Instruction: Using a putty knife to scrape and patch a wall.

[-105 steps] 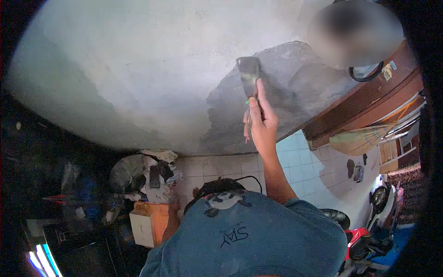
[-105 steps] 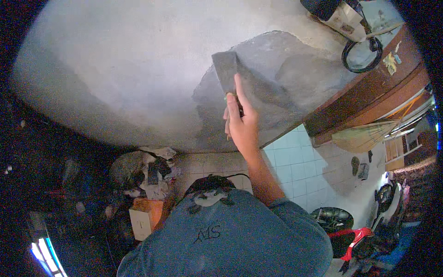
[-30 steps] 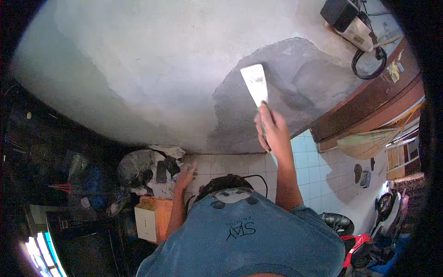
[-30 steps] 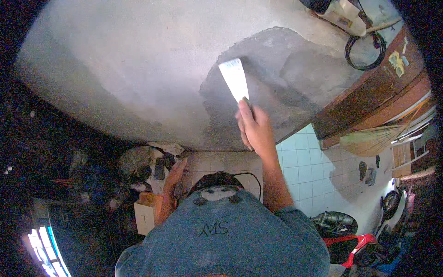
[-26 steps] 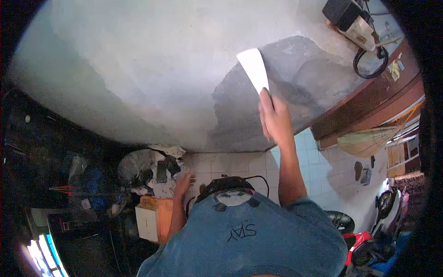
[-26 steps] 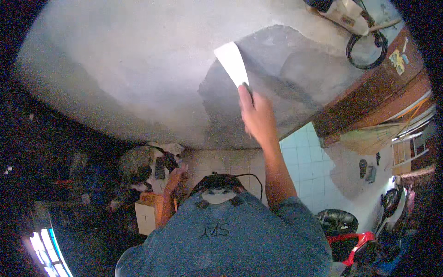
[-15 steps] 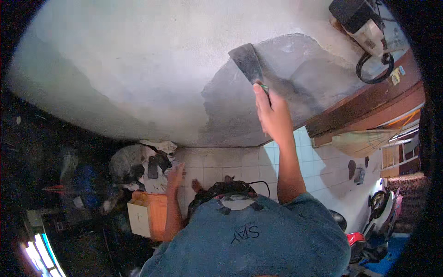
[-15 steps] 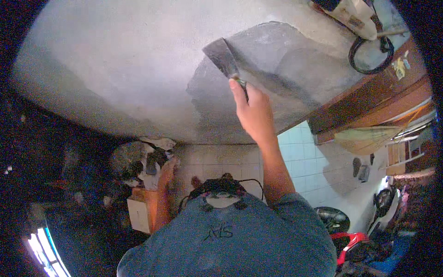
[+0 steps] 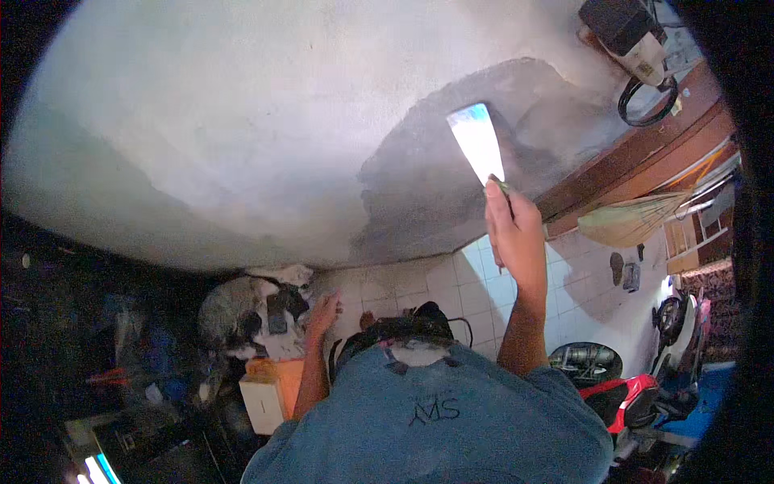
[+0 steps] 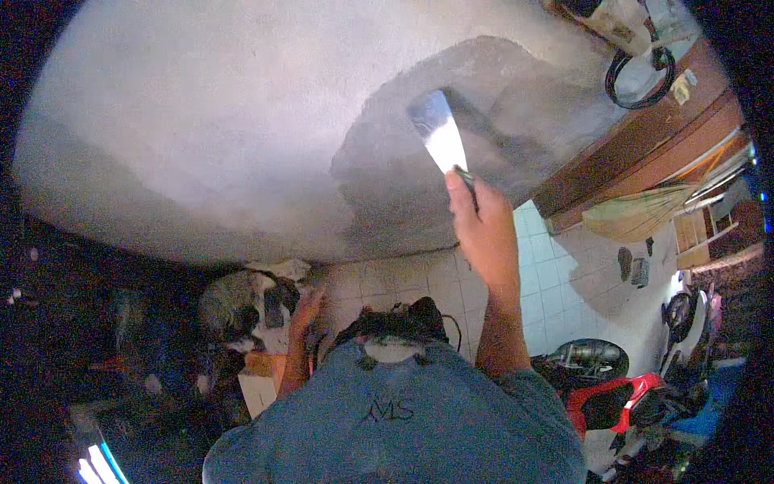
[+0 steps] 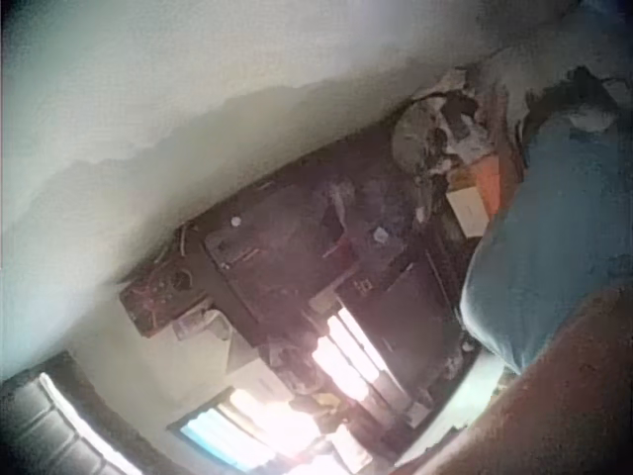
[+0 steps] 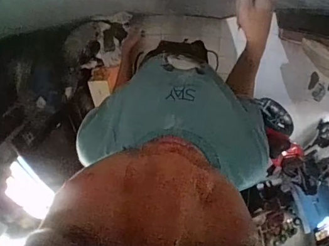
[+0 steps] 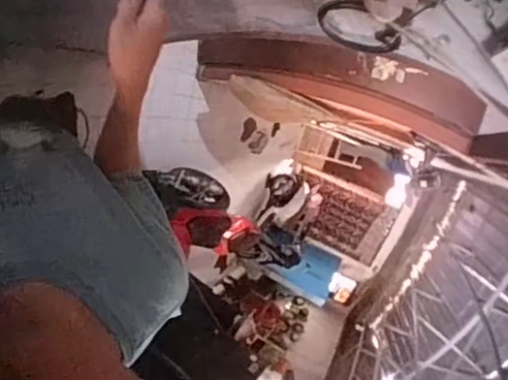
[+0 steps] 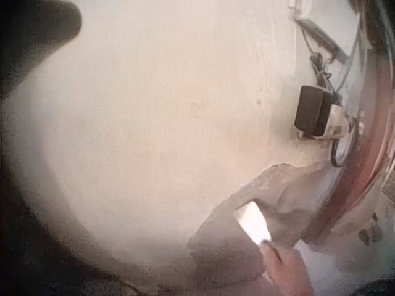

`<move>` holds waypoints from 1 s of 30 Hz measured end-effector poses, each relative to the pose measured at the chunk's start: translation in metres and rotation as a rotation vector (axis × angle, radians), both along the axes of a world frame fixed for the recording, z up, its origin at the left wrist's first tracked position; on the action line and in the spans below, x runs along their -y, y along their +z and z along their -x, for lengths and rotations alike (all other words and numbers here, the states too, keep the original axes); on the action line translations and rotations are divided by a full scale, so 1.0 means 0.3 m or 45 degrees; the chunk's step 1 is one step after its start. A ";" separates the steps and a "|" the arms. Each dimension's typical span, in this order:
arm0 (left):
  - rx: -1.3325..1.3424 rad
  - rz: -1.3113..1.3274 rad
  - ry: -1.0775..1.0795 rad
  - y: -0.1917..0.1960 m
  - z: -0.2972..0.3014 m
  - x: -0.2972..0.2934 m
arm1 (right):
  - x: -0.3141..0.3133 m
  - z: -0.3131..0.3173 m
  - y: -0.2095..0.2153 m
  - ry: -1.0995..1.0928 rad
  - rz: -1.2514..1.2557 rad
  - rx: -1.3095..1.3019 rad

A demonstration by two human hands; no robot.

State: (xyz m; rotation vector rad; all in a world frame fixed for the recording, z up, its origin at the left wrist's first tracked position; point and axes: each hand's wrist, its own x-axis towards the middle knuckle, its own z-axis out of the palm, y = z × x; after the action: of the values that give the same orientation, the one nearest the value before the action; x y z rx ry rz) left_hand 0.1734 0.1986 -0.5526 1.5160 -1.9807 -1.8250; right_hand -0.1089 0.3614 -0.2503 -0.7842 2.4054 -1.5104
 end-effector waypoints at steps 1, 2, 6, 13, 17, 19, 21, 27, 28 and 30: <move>-0.008 0.006 -0.016 -0.016 -0.004 0.046 | 0.035 0.003 0.015 -0.016 0.006 -0.008; -0.086 0.043 -0.034 -0.046 -0.033 0.067 | 0.069 -0.003 0.039 -0.031 -0.073 -0.013; -0.072 0.653 -0.408 -0.315 -0.111 0.202 | 0.072 -0.042 0.030 -0.024 -0.029 -0.065; -0.297 0.130 -0.215 -0.753 -0.206 0.269 | 0.139 -0.053 -0.023 0.029 -0.147 -0.253; 0.147 -0.106 -0.118 -0.184 0.077 0.177 | 0.086 -0.047 -0.041 0.034 -0.010 -0.012; -0.237 0.265 -0.235 -0.237 0.020 0.161 | 0.009 -0.100 0.015 -0.021 -0.022 0.089; -0.208 0.225 -0.223 -0.306 0.005 0.202 | 0.039 -0.074 0.042 -0.072 -0.004 0.151; -0.032 0.159 -0.217 -0.219 0.011 0.183 | 0.086 -0.038 0.010 0.011 -0.101 -0.137; -0.101 0.295 -0.327 -0.213 -0.027 0.164 | 0.048 -0.069 0.012 0.007 -0.106 -0.125; -0.116 0.119 -0.196 -0.347 -0.053 0.174 | 0.028 -0.095 0.039 -0.053 -0.054 -0.036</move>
State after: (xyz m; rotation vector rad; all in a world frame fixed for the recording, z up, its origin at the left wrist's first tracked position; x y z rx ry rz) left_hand 0.1894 0.1463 -0.6566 1.2638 -2.1602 -1.7908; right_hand -0.0805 0.3531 -0.2385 -0.7565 2.4809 -1.4676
